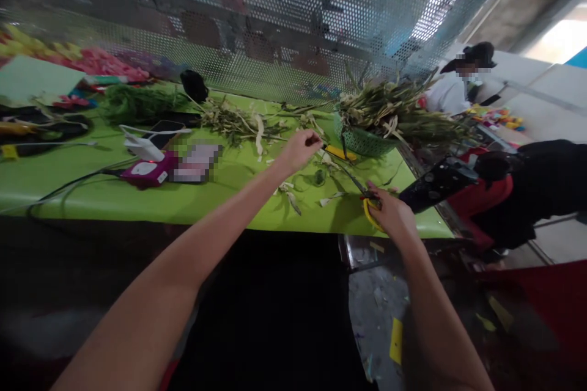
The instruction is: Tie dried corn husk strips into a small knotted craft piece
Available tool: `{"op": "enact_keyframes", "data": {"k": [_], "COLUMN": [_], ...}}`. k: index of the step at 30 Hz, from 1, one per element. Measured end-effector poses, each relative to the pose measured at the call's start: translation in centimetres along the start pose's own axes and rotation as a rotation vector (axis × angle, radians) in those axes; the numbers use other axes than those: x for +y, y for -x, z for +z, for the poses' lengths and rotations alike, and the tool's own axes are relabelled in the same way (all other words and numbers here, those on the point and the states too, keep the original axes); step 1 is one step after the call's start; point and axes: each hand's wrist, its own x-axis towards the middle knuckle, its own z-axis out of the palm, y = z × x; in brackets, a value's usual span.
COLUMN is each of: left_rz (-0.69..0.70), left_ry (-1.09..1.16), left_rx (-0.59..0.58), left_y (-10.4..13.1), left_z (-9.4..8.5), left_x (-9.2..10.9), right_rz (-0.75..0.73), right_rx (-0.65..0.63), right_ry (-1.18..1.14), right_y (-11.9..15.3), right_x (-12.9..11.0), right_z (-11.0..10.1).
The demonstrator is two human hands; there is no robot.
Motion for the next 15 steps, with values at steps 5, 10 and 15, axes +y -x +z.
{"op": "enact_keyframes", "data": {"k": [5,10,15], "left_rz": [-0.018,-0.05,-0.169], "left_ry": [-0.239,-0.173,-0.014], "left_rx": [-0.211,0.02,0.351], "left_y": [-0.6,2.9,6.2], "left_z": [0.3,-3.2,-4.7], "left_x": [-1.3,-4.7,-7.2], "right_rz": [-0.016,-0.145,-0.396], "right_rx": [-0.061,0.174,0.08], "right_ry": [0.122,-0.109,-0.314], "right_y": [0.3,0.5,-0.3], "right_x": [-0.5,-4.7,-13.7], "right_z": [-1.0,-1.9,0.8]}}
